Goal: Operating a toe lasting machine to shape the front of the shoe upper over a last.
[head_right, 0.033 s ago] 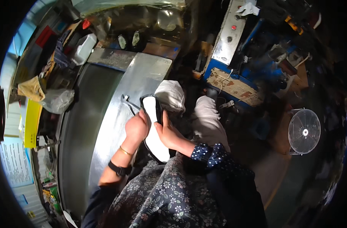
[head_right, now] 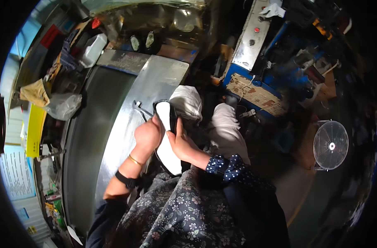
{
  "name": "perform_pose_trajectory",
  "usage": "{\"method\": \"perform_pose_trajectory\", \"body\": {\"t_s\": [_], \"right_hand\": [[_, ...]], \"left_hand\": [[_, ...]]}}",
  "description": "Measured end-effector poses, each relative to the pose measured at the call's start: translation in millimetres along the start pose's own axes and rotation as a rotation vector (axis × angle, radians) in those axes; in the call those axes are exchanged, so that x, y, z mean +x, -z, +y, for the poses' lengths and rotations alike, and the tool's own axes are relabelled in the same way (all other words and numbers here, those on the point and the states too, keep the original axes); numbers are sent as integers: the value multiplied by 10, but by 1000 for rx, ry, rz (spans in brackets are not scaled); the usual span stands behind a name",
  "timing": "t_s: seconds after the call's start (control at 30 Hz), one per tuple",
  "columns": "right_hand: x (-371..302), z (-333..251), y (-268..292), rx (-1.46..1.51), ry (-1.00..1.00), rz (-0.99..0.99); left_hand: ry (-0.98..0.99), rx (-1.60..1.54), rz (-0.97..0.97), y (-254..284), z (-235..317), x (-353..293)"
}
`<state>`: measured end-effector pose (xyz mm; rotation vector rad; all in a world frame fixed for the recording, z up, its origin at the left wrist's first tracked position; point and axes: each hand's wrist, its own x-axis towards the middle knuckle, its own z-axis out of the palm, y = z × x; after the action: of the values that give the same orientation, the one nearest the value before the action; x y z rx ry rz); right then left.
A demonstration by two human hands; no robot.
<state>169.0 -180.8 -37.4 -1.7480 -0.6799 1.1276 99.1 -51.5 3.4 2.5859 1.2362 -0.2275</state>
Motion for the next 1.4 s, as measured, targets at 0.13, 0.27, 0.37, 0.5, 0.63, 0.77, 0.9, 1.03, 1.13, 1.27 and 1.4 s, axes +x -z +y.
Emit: {"method": "perform_pose_trajectory", "body": {"t_s": [0.13, 0.27, 0.37, 0.5, 0.63, 0.77, 0.9, 1.03, 1.13, 1.27, 1.4], "right_hand": [[43, 185, -218, 28, 181, 95], [-27, 368, -198, 120, 266, 148], [-114, 226, -101, 38, 228, 114], [-54, 516, 229, -49, 221, -118], [625, 213, 696, 350, -133, -27], [1131, -33, 513, -287, 257, 292], [788, -445, 271, -653, 301, 463], [933, -170, 261, -225, 367, 521], [687, -3, 194, 301, 247, 124], [-336, -247, -82, -634, 545, -80], [-12, 85, 279, 129, 511, -197]], "left_hand": [[-396, -67, -77, 6, -467, 14], [-68, -552, 88, -432, -317, -561], [-139, -773, 288, -810, -396, -519], [-68, -1323, 66, -831, -513, -237], [-3, -1668, -293, -245, -252, 359], [-39, -1061, -167, -320, 12, 823], [-23, -607, -33, -399, -90, 739], [232, -1522, -584, -351, -211, 780], [239, -2023, -261, -485, -518, 555], [547, -2187, 121, -582, -1055, 428], [381, -2120, -161, -93, -386, 249]]}}
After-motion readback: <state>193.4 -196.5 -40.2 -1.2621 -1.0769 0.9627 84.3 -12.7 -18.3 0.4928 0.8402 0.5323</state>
